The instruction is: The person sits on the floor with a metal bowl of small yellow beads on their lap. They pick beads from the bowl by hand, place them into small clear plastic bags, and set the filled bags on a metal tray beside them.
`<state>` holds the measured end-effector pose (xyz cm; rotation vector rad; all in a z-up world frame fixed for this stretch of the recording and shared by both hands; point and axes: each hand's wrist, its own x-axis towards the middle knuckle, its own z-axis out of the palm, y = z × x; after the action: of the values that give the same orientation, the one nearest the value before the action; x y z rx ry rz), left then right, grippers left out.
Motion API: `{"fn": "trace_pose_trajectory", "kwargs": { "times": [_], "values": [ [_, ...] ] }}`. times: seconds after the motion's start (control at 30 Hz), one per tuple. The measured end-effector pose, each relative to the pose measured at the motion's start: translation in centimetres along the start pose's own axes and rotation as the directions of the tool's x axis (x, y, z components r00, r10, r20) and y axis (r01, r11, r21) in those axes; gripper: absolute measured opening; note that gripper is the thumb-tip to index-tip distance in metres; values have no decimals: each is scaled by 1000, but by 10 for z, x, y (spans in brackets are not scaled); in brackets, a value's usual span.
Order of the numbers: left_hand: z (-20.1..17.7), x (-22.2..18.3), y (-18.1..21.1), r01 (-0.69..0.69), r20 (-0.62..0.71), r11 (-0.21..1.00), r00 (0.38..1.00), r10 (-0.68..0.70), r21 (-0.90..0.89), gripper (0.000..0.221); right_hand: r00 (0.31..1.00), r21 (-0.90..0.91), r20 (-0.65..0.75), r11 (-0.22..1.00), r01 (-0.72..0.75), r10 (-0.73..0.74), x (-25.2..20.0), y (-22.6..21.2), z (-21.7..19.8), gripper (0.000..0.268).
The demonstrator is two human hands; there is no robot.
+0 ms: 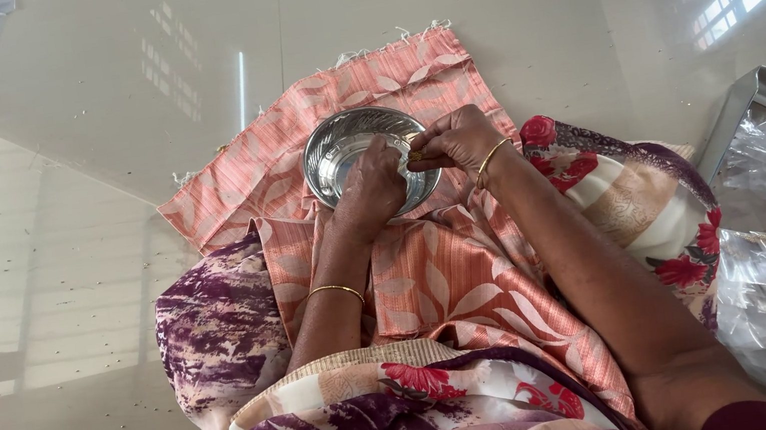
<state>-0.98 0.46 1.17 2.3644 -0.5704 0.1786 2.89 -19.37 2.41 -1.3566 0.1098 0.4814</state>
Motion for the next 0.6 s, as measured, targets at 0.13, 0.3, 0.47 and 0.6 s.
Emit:
{"fn": "trace_pose_trajectory", "kwargs": {
  "times": [0.13,0.3,0.47,0.6],
  "values": [
    [7,-1,-8,-65,-89,997,994,60,-52,13,999,27,-35,1000,-6,7,-1,-2,1,11],
    [0,6,-14,119,-27,978,992,-125,-173,22,993,325,7,939,-112,116,1,-9,-11,12],
    [-15,7,-19,322,0,794,927,-375,-516,20,982,392,-57,909,-141,177,-3,-17,-15,16],
    [-24,4,-29,353,59,534,869,-490,-768,21,961,401,-33,884,-239,275,4,-12,-22,42]
  ]
}}
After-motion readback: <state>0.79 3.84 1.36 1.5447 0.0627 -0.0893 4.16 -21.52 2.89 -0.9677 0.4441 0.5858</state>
